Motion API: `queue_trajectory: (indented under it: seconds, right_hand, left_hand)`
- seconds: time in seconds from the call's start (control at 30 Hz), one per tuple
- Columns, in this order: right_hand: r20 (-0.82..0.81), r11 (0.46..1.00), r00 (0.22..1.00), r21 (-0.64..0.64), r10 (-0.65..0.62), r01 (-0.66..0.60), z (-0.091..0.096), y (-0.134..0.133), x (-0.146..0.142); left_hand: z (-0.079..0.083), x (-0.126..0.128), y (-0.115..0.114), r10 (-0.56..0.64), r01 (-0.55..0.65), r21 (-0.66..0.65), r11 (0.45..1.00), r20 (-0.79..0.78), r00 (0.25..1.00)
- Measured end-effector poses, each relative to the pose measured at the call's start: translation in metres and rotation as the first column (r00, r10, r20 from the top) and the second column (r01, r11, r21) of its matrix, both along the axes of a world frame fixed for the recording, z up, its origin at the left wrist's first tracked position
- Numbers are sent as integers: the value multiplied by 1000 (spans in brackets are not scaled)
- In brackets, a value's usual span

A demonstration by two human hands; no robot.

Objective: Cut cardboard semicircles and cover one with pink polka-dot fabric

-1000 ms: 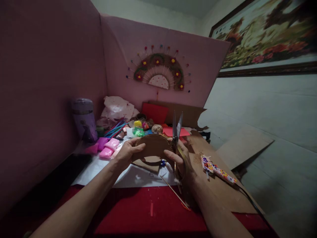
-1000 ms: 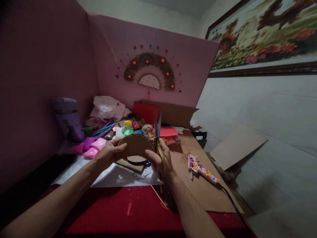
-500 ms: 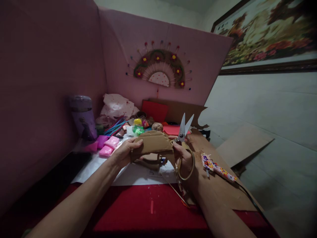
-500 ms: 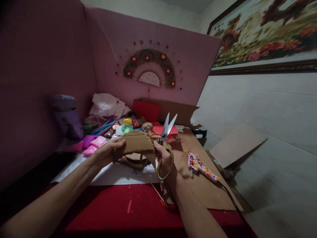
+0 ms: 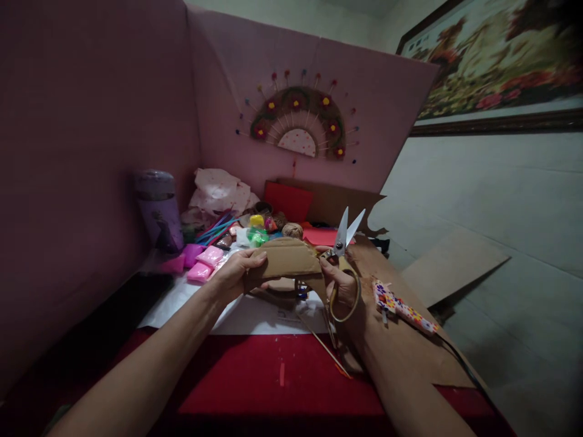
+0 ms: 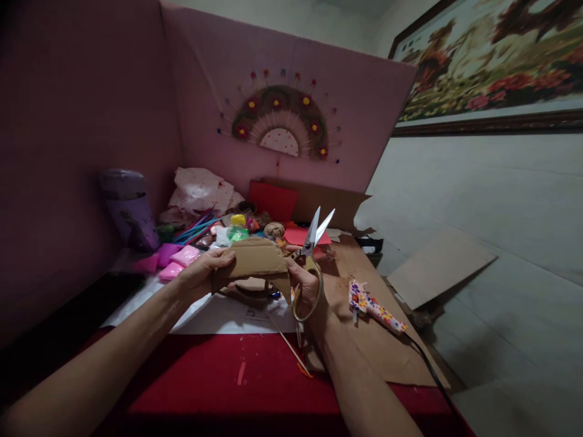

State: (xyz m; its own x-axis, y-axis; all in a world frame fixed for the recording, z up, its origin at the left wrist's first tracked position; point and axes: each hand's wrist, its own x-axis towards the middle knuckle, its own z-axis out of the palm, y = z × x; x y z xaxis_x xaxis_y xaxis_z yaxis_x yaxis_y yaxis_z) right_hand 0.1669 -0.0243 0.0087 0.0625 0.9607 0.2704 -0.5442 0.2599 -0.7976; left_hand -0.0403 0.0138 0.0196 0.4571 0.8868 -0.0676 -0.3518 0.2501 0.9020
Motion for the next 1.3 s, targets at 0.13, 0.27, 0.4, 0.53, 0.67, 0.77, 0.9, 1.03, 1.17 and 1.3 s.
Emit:
queue_trajectory:
  seconds: [0.13, 0.27, 0.4, 0.53, 0.67, 0.77, 0.9, 1.03, 1.17, 1.3]
  right_hand:
    - [49, 1000, 999, 3, -19, 19, -3, 2, 2]
    - [84, 999, 996, -28, -34, 36, -5, 2, 4]
    - [111, 997, 992, -46, -64, 69, -7, 5, 4]
    - [128, 991, 985, -39, -119, 125, -10, 9, 6]
    - [169, 982, 970, -35, -175, 183, -11, 10, 7]
    - [172, 983, 971, -46, -167, 177, -10, 8, 5]
    - [168, 983, 973, -65, -160, 173, -7, 5, 3]
    - [185, 982, 970, -75, -158, 174, -4, 5, 2]
    - [185, 981, 969, -63, -167, 181, -6, 7, 3]
    - [189, 984, 968, -35, -165, 175, -8, 9, 2]
  left_hand:
    - [1, 0, -2, 28, -29, -13, 1000, -20, 999]
    - [1, 3, -4, 44, -45, -33, 998, -18, 999]
    - [1, 5, -4, 60, -61, -66, 996, -16, 998]
    - [2, 5, -4, 69, -72, -105, 992, -32, 997]
    - [-2, 3, -1, 46, -50, -146, 988, -28, 999]
    - [-5, 1, 3, -17, 16, -166, 986, -3, 1000]
    - [-8, 0, 4, -58, 58, -176, 983, 8, 998]
    - [-7, 1, 3, -64, 62, -202, 977, -5, 998]
    - [-4, 1, 3, -48, 45, -197, 979, -11, 999]
    - [-3, -3, 5, -41, 41, -155, 987, 5, 999]
